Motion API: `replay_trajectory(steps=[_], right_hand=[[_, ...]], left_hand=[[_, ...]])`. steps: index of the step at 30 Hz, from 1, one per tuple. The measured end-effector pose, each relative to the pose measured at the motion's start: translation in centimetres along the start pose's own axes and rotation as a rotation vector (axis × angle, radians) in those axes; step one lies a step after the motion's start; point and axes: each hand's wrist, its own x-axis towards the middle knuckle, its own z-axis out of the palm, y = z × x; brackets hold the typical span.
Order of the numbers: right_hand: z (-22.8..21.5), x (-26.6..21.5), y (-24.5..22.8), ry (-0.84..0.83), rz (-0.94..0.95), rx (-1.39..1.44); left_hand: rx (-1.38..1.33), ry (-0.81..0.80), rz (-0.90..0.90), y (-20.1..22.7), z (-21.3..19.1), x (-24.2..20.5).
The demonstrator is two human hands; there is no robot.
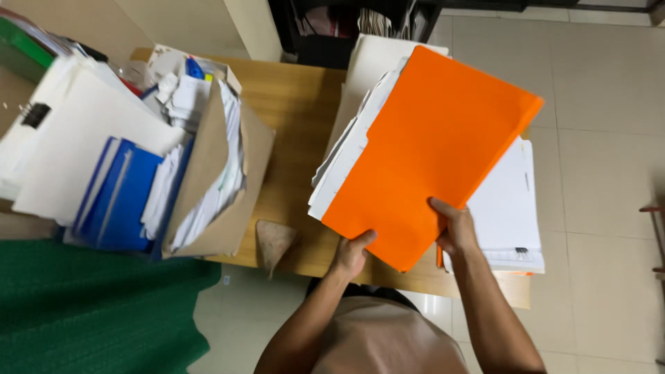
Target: Cleaning dust off various papers and folders using a cloth and organizing them on a desk.
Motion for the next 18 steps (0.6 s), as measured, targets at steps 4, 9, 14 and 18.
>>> replay_trajectory(steps=[4, 9, 14, 18], right_hand=[[0.1, 3.7, -2.0, -0.013, -0.091, -0.031], [0.0, 7.9, -1.8, -0.145, -0.065, 0.037], [-0.2, 10.8, 4.7, -0.06, 0.027, -0.069], [1.9, 10.2, 4.5, 0.047, 0.136, -0.059]], left_hand=[[-0.034, -0.072, -0.014, 2.9, 1.8, 3.4], [-0.11, -0.117, 0.009, 2.9, 3.0, 8.7], [-0.09, 0.11, -0.313, -0.2, -0.7, 14.0], [0.034, 0.201, -0.426, 2.0, 0.0, 13.7]])
